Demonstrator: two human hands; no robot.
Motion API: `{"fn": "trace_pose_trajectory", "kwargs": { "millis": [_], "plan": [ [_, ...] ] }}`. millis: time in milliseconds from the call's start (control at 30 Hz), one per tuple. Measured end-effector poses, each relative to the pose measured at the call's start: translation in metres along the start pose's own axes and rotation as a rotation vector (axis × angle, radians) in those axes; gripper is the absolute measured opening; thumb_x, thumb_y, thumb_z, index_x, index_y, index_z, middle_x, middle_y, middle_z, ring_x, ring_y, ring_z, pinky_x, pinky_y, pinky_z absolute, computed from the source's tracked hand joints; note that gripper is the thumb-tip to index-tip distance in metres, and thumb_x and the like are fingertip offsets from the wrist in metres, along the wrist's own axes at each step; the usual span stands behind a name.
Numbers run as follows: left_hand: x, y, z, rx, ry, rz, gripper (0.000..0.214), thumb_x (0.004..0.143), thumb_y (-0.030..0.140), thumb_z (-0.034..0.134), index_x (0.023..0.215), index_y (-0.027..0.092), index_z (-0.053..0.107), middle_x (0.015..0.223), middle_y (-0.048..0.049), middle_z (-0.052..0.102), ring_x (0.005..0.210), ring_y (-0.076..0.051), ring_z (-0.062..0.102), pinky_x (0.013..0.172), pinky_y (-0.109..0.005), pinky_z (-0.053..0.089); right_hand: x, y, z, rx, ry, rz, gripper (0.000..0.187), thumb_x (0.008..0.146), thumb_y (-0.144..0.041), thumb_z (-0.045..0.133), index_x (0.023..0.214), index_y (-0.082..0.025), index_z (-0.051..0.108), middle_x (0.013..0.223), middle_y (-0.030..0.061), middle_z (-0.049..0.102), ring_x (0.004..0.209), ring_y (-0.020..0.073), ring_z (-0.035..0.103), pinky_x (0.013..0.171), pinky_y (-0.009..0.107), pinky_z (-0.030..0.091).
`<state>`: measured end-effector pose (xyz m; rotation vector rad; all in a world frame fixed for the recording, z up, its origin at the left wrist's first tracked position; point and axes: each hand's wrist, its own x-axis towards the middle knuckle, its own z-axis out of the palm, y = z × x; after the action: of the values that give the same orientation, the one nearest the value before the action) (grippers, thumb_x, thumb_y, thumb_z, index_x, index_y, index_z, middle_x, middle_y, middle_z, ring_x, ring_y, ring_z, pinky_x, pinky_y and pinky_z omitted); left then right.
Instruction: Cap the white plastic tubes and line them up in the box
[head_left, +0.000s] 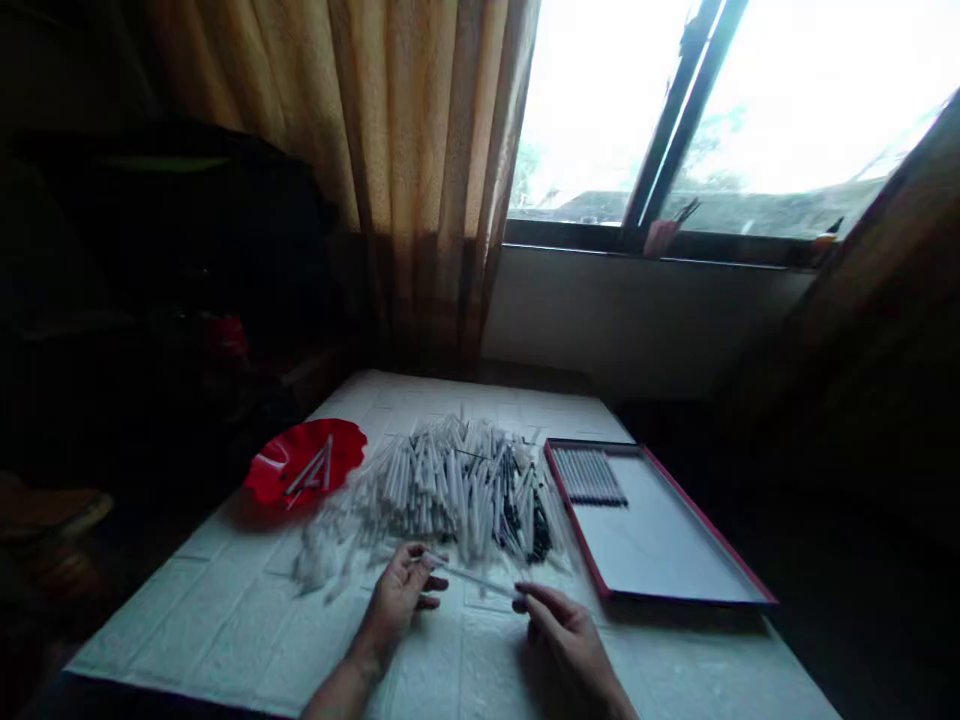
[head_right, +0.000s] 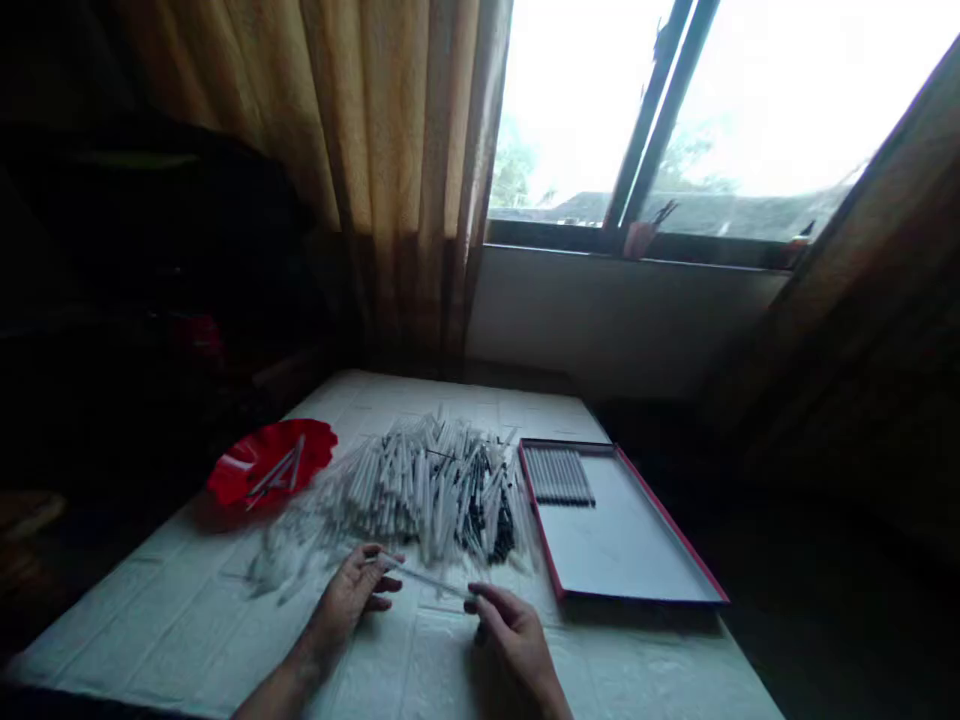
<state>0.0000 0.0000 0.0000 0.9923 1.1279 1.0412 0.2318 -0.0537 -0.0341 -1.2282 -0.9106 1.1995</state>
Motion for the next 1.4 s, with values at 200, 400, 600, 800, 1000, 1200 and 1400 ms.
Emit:
{"fn": "trace_pose_trajectory", "kwargs": {
  "millis": [200,400,600,800,1000,1200,1400],
  "plan": [
    [-0.002,-0.002,-0.002,0.028,-0.015,0.011,0.048,0.069,0.062,0.066,0.089,0.023,0.048,0.097,-0.0066,0.073,0.072,-0.017,0.070,0.055,-0.025,0.053,-0.003,-0.002,0.003,0.000,0.024,0.001,0.047,0.061,-0.060,0.080,0.086,-0.020,0.079,0.069,0.0065,0.074,0.047,0.0109,0.055,0.047,0.023,0.045],
    [0.000,-0.006,0.000,0.161,-0.068,0.026,0.048,0.072,0.066,0.060,0.092,0.023,0.051,0.093,-0.0059,0.072,0.076,-0.019,0.070,0.055,-0.024,0.051,0.001,0.002,0.000,-0.129,-0.046,0.004,0.058,0.062,-0.069,0.072,0.092,-0.019,0.078,0.076,0.0097,0.076,0.054,0.0168,0.062,0.052,0.027,0.049],
    [0.004,-0.003,-0.004,0.425,-0.240,0.011,0.044,0.072,0.058,0.057,0.093,0.019,0.060,0.067,0.0026,0.063,0.057,-0.015,0.062,0.045,-0.021,0.042,-0.002,-0.012,-0.003,-0.588,-0.261,-0.103,0.046,0.080,-0.057,0.060,0.100,-0.018,0.075,0.096,0.0107,0.075,0.091,0.0262,0.068,0.083,0.034,0.049],
    [0.015,0.021,-0.019,0.715,-0.472,0.123,0.008,0.065,0.022,0.064,0.069,0.019,0.071,0.064,0.0039,0.066,0.069,-0.016,0.060,0.065,-0.023,0.040,-0.009,-0.021,0.003,-1.062,-0.358,-0.348,0.030,0.091,-0.030,0.044,0.078,-0.018,0.068,0.073,0.0051,0.069,0.067,0.0161,0.061,0.062,0.023,0.042],
    [0.018,0.018,-0.019,0.807,-0.544,0.143,0.022,0.070,0.018,0.054,0.074,0.016,0.075,0.066,0.0020,0.068,0.070,-0.017,0.063,0.063,-0.021,0.041,-0.009,-0.016,0.003,-1.139,-0.385,-0.419,0.022,0.089,-0.019,0.044,0.085,-0.017,0.065,0.077,0.0071,0.069,0.066,0.0152,0.063,0.059,0.020,0.039],
    [0.017,0.015,-0.016,0.841,-0.515,0.141,0.025,0.069,0.018,0.052,0.076,0.014,0.075,0.067,0.0008,0.070,0.070,-0.017,0.064,0.063,-0.020,0.043,-0.006,-0.008,0.003,-1.195,-0.384,-0.491,0.022,0.089,-0.019,0.043,0.078,-0.019,0.062,0.070,0.0050,0.068,0.060,0.0137,0.063,0.053,0.020,0.035],
    [0.017,0.017,-0.015,0.877,-0.514,0.115,0.024,0.071,0.020,0.052,0.077,0.017,0.075,0.070,0.0011,0.073,0.073,-0.017,0.066,0.065,-0.019,0.044,-0.003,0.016,-0.002,-1.273,-0.344,-0.579,0.019,0.085,-0.018,0.045,0.075,-0.022,0.060,0.063,0.0022,0.065,0.051,0.0133,0.061,0.047,0.022,0.030]
  ]
}}
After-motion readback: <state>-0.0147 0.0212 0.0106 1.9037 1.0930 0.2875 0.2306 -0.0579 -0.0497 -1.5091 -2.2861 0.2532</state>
